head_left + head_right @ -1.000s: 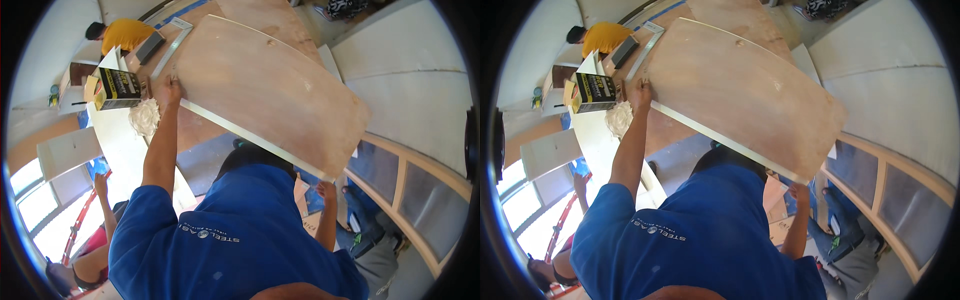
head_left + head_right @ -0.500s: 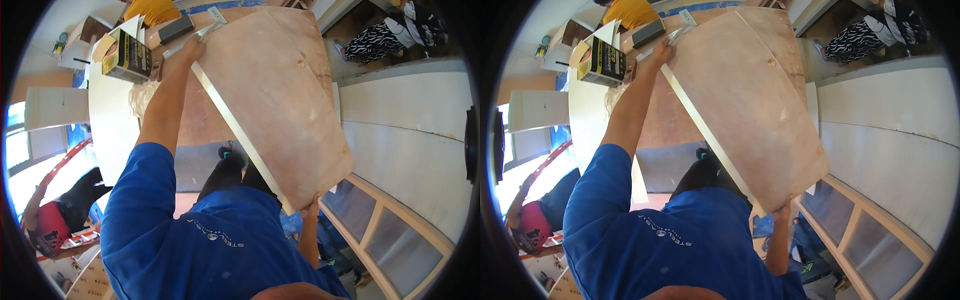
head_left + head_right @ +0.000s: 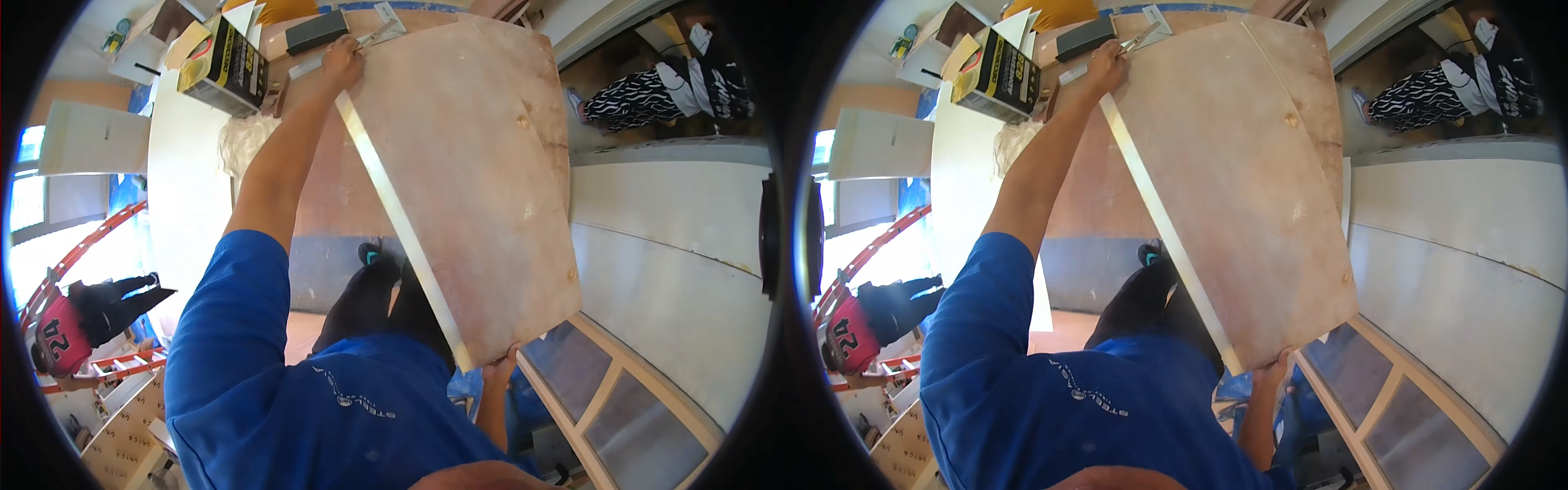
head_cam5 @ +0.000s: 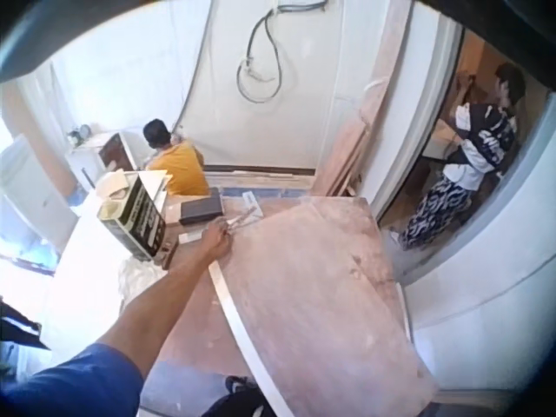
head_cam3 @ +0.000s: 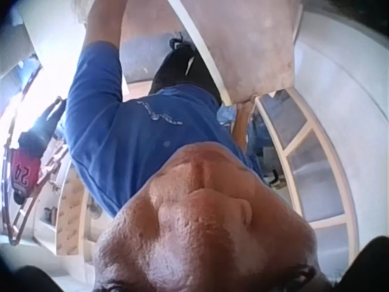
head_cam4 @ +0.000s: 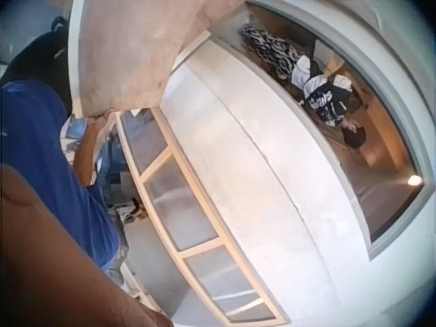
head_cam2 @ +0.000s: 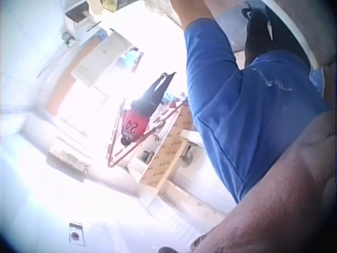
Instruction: The person applies laminate strips to the edges of a plywood board. The person uses a utility knife to trim the excess laminate, a square to check edges, and applies adhesive from a can while wiping the surface with a cloth.
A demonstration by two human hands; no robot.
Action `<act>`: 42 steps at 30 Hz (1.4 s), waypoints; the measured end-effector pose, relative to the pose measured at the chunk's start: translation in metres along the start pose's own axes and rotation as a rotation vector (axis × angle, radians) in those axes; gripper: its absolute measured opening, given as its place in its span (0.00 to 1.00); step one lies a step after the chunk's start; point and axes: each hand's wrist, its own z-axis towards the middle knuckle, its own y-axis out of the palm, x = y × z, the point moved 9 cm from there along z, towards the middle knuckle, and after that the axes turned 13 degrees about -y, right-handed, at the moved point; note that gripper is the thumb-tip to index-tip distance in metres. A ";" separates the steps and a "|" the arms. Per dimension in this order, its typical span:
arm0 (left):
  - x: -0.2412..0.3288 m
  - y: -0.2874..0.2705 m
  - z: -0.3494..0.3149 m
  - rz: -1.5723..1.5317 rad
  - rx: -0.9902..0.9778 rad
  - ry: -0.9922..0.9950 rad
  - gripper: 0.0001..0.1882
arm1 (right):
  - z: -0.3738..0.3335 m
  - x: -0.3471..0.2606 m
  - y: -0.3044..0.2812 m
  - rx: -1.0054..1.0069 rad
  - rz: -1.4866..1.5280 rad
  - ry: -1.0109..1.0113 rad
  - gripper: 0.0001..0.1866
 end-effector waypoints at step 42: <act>0.034 0.140 0.106 0.603 -0.642 0.533 0.16 | -0.009 -0.016 0.033 -0.106 0.013 0.091 0.40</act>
